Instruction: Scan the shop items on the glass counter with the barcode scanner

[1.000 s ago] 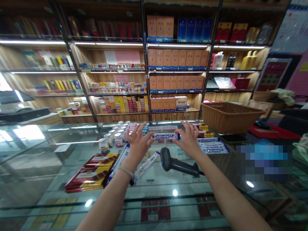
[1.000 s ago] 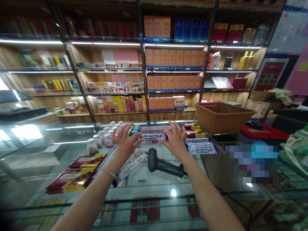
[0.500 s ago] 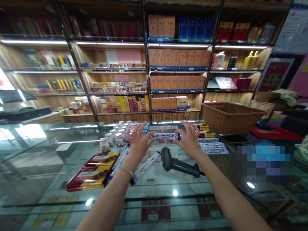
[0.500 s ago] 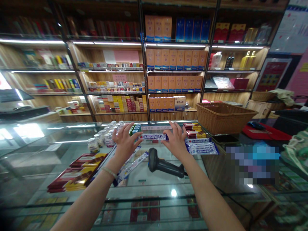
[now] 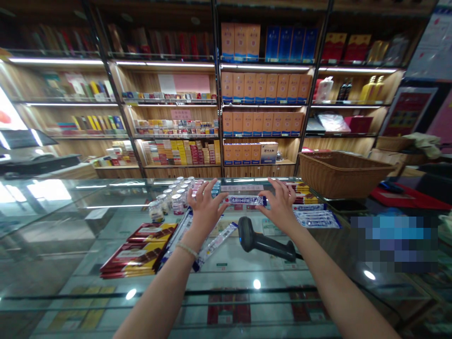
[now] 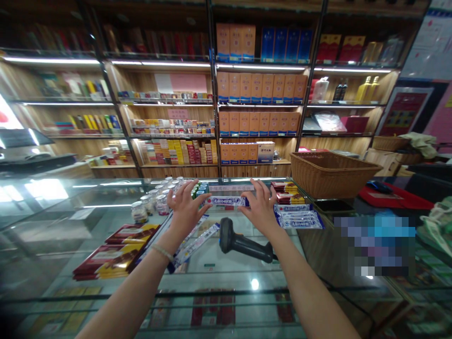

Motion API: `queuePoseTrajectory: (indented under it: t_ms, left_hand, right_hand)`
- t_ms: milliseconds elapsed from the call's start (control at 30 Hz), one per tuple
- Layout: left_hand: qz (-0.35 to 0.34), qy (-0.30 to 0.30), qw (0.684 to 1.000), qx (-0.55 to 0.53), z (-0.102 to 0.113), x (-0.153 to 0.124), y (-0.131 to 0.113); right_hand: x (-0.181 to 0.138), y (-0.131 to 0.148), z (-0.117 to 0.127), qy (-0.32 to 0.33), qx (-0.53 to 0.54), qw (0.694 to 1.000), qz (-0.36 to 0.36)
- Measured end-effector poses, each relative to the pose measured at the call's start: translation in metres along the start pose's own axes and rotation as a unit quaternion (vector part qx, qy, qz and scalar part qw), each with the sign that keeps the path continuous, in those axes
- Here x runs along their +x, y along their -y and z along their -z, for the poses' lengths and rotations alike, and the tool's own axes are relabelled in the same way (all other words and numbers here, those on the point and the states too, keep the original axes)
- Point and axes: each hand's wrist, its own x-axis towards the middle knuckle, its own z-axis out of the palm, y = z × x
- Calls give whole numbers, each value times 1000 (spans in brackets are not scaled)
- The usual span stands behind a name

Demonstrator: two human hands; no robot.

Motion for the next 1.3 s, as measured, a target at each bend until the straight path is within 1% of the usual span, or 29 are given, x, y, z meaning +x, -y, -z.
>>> queuePoseTrajectory:
  t_ms: [233, 500, 700, 900, 1100, 1300]
  left_hand:
    - [1, 4, 1000, -2, 2, 0, 1]
    - [5, 1, 1000, 2, 2, 0, 0]
    - [4, 7, 1000, -1, 2, 0, 0]
    - [-6, -2, 1000, 5, 2, 2, -2]
    - [-11, 19, 1000, 3, 7, 10, -7]
    - [-4, 38, 999, 20, 11, 17, -9]
  right_hand:
    - [-2, -6, -4, 8, -14, 1000, 16]
    - [-1, 0, -2, -14, -10, 1000, 0]
    - [-2, -2, -3, -19, -4, 1000, -2]
    - [-1, -5, -3, -22, -10, 1000, -8]
    - [4, -12, 1, -17, -32, 999, -17]
    - [12, -12, 10, -14, -19, 1000, -18]
